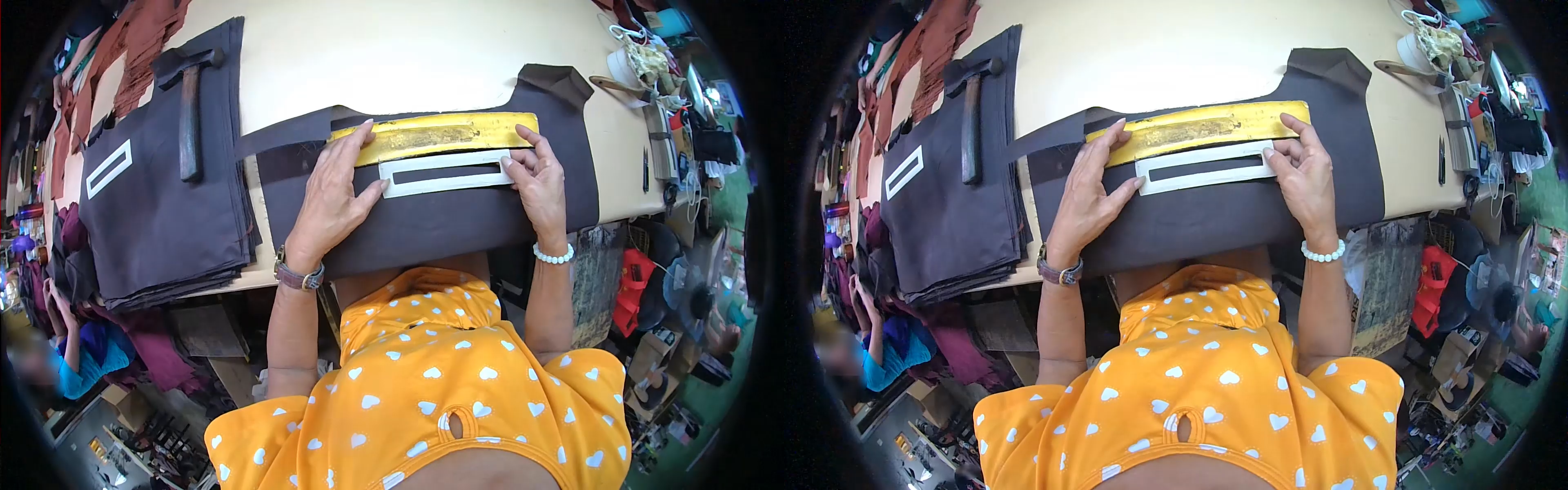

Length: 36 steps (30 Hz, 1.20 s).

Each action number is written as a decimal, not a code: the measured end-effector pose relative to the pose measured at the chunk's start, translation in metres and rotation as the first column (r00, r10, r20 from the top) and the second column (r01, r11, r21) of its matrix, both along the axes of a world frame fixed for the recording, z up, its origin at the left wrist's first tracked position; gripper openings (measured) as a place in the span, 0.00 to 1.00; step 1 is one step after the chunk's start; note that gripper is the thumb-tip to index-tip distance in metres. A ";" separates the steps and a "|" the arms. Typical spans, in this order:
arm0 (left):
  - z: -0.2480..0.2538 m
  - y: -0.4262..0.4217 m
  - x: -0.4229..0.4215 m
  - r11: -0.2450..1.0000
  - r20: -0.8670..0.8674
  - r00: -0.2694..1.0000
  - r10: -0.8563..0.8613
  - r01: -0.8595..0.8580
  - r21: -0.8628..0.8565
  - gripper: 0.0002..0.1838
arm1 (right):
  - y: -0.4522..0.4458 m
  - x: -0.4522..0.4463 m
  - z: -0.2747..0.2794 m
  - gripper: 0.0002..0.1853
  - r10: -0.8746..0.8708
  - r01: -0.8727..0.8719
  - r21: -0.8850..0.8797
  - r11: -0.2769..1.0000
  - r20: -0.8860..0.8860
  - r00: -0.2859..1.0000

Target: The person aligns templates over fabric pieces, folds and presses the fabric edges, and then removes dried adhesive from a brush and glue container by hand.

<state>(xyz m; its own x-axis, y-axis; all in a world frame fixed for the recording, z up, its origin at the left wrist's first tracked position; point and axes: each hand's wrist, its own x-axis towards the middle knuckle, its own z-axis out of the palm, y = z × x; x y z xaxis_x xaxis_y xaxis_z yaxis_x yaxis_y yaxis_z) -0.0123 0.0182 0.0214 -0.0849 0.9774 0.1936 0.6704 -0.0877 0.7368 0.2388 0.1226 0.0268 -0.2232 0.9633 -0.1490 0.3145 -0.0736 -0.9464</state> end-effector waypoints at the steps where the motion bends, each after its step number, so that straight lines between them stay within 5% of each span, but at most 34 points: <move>1: 0.000 0.000 0.000 1.000 0.000 1.000 0.003 -0.003 -0.006 0.38 | -0.001 -0.001 0.001 0.26 -0.003 0.003 0.001 1.000 0.000 1.000; 8: 0.002 0.000 0.003 1.000 -0.017 1.000 0.012 -0.012 -0.017 0.37 | -0.013 0.002 -0.002 0.24 -0.117 0.081 0.267 0.960 0.119 0.986; 22: 0.003 0.000 0.004 1.000 -0.038 0.999 0.008 -0.008 -0.021 0.36 | -0.028 -0.010 0.008 0.24 -0.244 0.187 0.272 0.944 0.195 0.950; 36: -0.001 -0.002 0.004 1.000 -0.059 0.998 0.011 -0.013 -0.027 0.34 | -0.027 -0.011 -0.003 0.25 -0.273 0.273 0.192 0.943 -0.030 0.962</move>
<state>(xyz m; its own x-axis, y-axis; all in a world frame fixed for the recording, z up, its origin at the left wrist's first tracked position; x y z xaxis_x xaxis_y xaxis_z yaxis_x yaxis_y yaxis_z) -0.0083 0.0167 0.0199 -0.0858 0.9815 0.1714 0.7138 -0.0594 0.6978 0.2275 0.0955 0.0237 0.0520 0.9976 0.0455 0.3054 0.0275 -0.9518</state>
